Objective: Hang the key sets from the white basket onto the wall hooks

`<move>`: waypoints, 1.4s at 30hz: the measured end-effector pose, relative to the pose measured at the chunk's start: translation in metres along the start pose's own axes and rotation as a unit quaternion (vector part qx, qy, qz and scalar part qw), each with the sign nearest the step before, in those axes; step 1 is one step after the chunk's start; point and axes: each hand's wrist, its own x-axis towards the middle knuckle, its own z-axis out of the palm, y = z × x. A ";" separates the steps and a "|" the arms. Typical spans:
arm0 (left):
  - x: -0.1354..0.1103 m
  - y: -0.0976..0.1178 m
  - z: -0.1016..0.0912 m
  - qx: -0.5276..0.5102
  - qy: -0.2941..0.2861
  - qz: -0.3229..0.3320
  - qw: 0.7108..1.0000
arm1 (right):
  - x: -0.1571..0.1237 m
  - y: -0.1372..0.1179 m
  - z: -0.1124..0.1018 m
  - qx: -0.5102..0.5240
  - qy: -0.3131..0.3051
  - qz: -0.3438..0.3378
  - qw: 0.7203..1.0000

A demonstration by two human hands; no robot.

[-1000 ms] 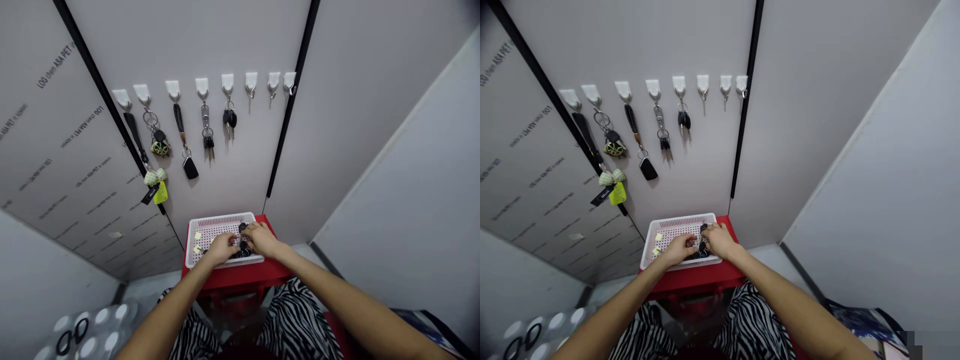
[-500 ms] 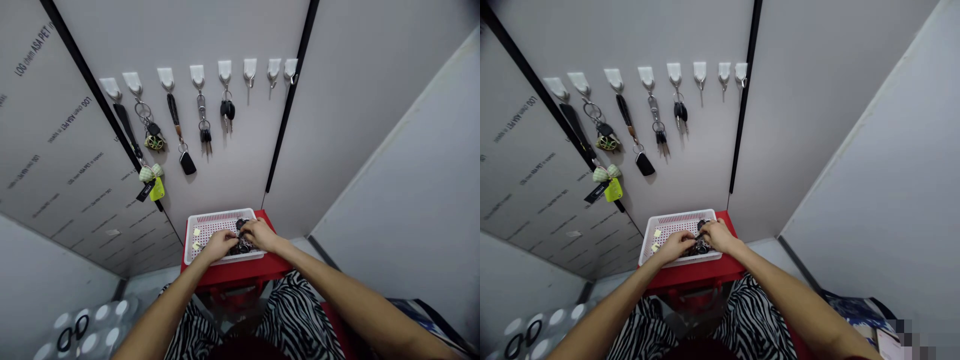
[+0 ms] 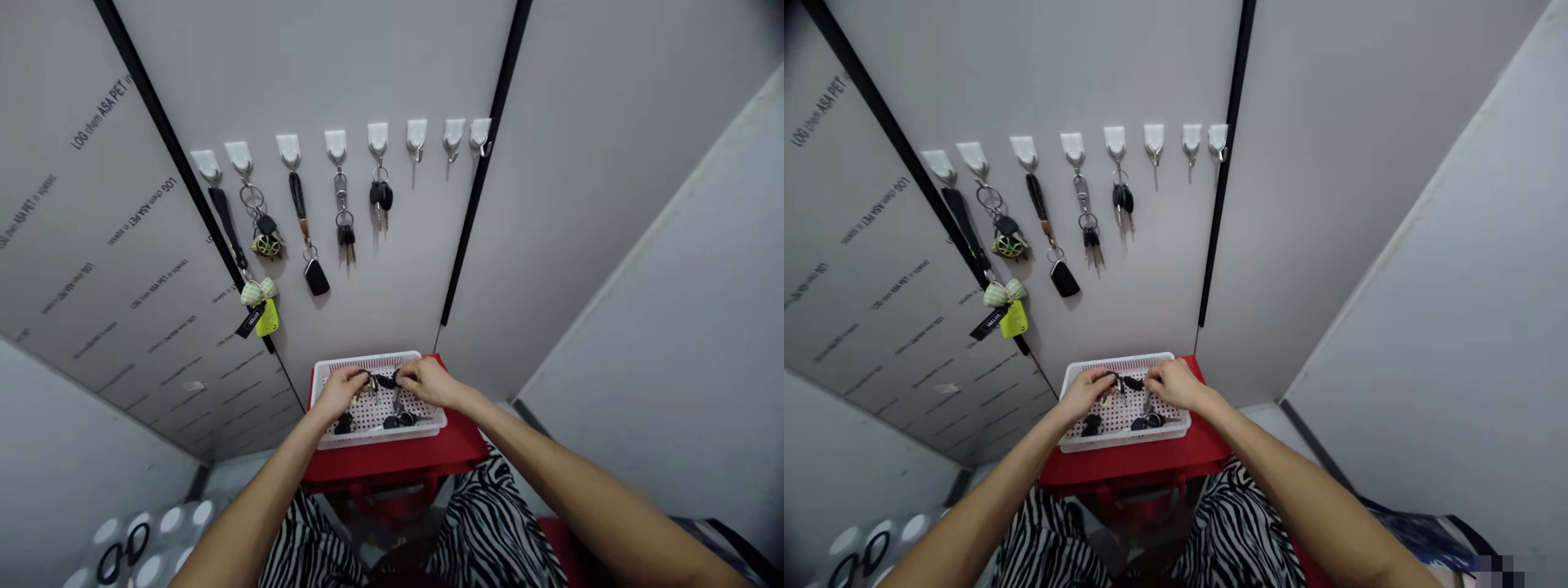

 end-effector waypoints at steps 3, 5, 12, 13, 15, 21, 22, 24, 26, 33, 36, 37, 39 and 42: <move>0.000 0.001 -0.004 0.042 0.000 0.023 0.999 | 0.002 0.002 -0.003 -0.044 -0.021 0.015 0.999; 0.001 0.002 -0.006 0.057 0.008 0.036 0.998 | 0.005 0.003 -0.005 -0.095 -0.009 0.043 0.995; 0.004 0.012 -0.006 0.026 0.013 0.031 0.999 | 0.011 0.000 0.010 -0.193 -0.054 0.064 0.978; 0.004 0.014 -0.006 0.010 0.009 0.024 1.000 | 0.011 0.000 0.013 -0.185 -0.057 0.058 0.979; 0.002 0.018 -0.005 -0.024 0.000 0.010 1.000 | 0.011 -0.001 0.015 -0.154 -0.055 0.046 0.985; -0.002 0.031 -0.004 -0.098 -0.031 -0.016 0.995 | 0.013 -0.008 0.004 0.113 0.048 0.061 0.991; -0.002 0.033 -0.004 -0.102 -0.037 -0.012 0.994 | 0.014 -0.010 0.002 0.185 0.049 0.056 0.980; -0.001 0.037 -0.005 -0.097 -0.040 0.003 0.994 | 0.014 -0.013 0.001 0.294 0.040 0.050 0.954; 0.001 0.041 -0.006 -0.083 -0.028 0.024 0.996 | 0.014 -0.016 0.001 0.344 0.033 0.048 0.937; 0.012 0.064 -0.006 -0.023 -0.028 0.099 0.994 | 0.018 -0.026 -0.010 0.401 0.118 0.053 0.907; 0.017 0.080 -0.004 0.007 -0.040 0.140 0.989 | 0.021 -0.026 -0.022 0.446 0.143 0.037 0.883; 0.018 0.086 -0.004 0.020 -0.042 0.155 0.987 | 0.021 -0.026 -0.026 0.457 0.142 0.035 0.877; 0.019 0.098 -0.002 0.051 -0.039 0.185 0.981 | 0.022 -0.026 -0.036 0.476 0.143 0.042 0.866; 0.022 0.118 0.000 0.104 -0.018 0.227 0.968 | 0.023 -0.027 -0.057 0.500 0.178 0.060 0.846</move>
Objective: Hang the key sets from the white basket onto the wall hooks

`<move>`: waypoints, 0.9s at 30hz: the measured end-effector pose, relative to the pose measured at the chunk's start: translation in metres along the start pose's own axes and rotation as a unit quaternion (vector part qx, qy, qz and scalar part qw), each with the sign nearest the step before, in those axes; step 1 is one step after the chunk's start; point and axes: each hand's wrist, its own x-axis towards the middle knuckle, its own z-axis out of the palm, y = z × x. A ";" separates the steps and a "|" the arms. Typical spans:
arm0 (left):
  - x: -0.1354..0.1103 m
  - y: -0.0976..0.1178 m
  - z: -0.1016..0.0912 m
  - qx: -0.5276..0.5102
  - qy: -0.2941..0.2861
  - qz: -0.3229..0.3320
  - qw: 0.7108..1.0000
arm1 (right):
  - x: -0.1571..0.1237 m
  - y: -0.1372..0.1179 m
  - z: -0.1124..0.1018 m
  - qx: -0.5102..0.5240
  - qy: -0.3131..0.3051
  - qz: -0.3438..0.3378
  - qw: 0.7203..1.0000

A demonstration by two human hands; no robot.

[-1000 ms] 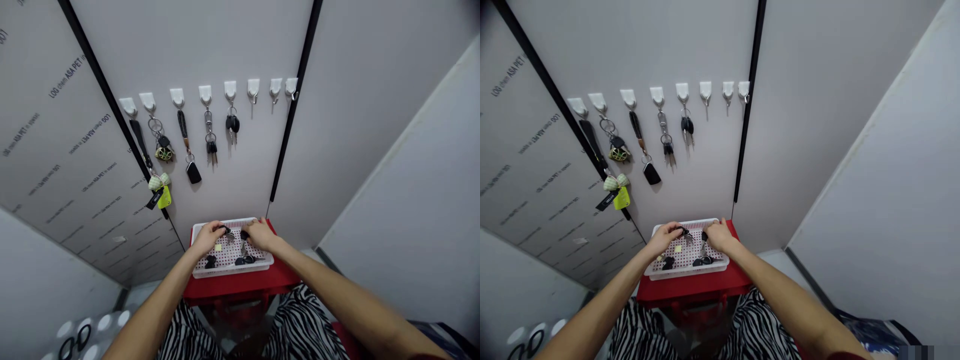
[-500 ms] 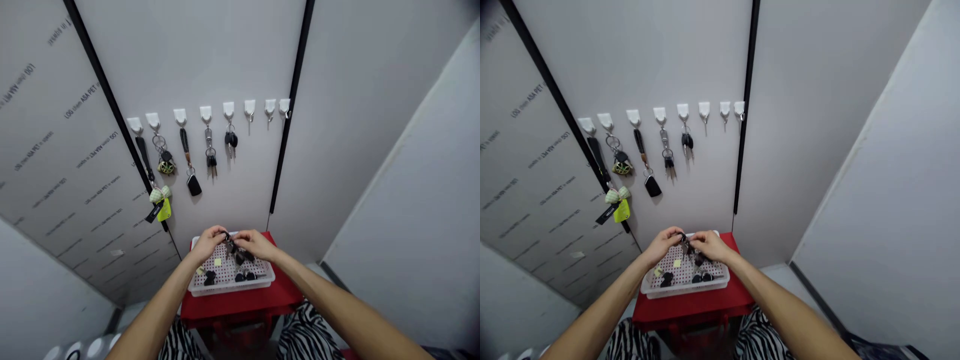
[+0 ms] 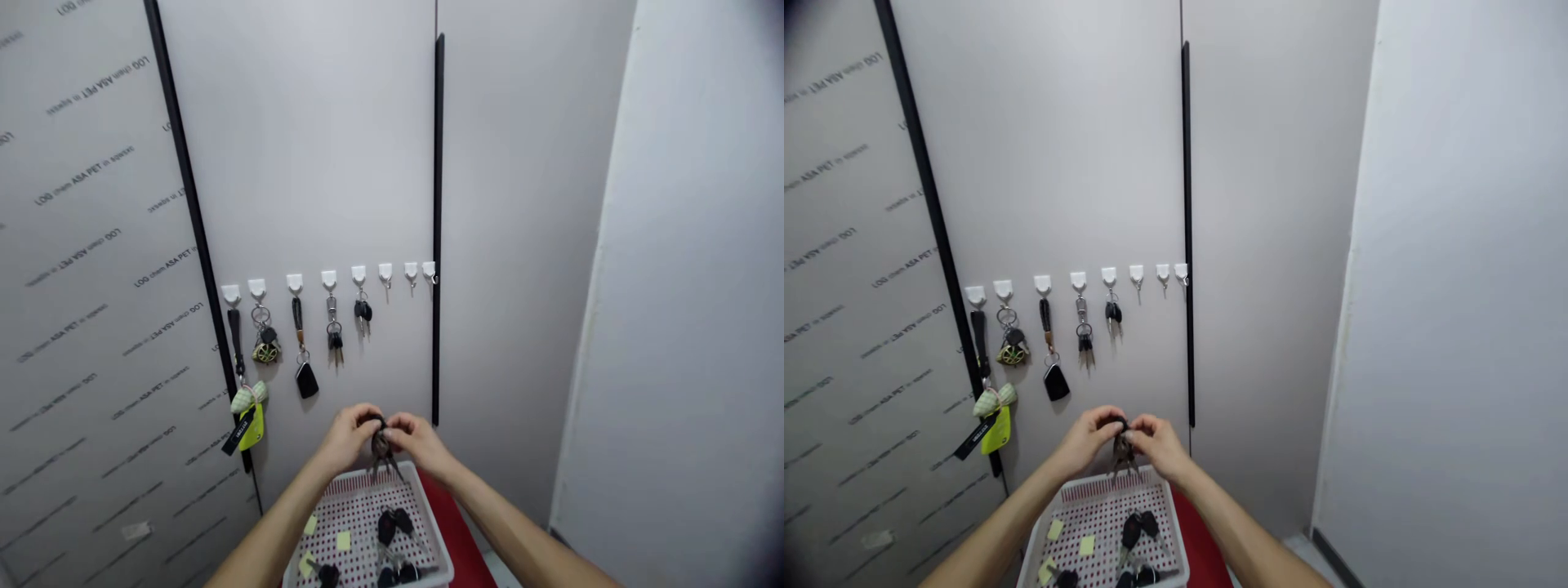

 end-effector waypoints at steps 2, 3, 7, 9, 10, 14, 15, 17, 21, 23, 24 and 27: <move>0.010 0.015 -0.003 0.048 0.037 0.030 0.998 | 0.007 -0.019 -0.006 -0.002 0.022 -0.009 1.000; 0.016 0.024 -0.005 0.074 0.064 0.049 0.994 | 0.012 -0.031 -0.010 -0.010 0.028 -0.018 0.999; 0.042 0.062 -0.020 0.189 0.158 0.163 0.955 | 0.033 -0.086 -0.026 -0.034 0.044 -0.040 0.998; 0.053 0.078 -0.029 0.272 0.181 0.223 0.919 | 0.044 -0.111 -0.032 -0.050 0.064 -0.054 0.995; 0.058 0.084 -0.033 0.312 0.187 0.242 0.900 | 0.049 -0.122 -0.035 -0.059 0.081 -0.067 0.993; 0.074 0.096 -0.041 0.384 0.180 0.222 0.878 | 0.070 -0.153 -0.040 -0.079 0.154 -0.123 0.977; 0.077 0.097 -0.041 0.378 0.179 0.205 0.885 | 0.075 -0.158 -0.040 -0.084 0.166 -0.127 0.974; 0.083 0.100 -0.040 0.357 0.186 0.174 0.899 | 0.084 -0.166 -0.039 -0.097 0.184 -0.126 0.970; 0.090 0.108 -0.039 0.343 0.189 0.140 0.909 | 0.099 -0.174 -0.035 -0.126 0.223 -0.104 0.961; 0.089 0.111 -0.039 0.343 0.184 0.135 0.911 | 0.106 -0.174 -0.034 -0.143 0.240 -0.084 0.956; 0.088 0.111 -0.039 0.341 0.183 0.136 0.912 | 0.108 -0.173 -0.034 -0.152 0.244 -0.075 0.955; 0.074 0.101 -0.035 0.323 0.179 0.143 0.918 | 0.112 -0.160 -0.039 -0.183 0.249 -0.105 0.945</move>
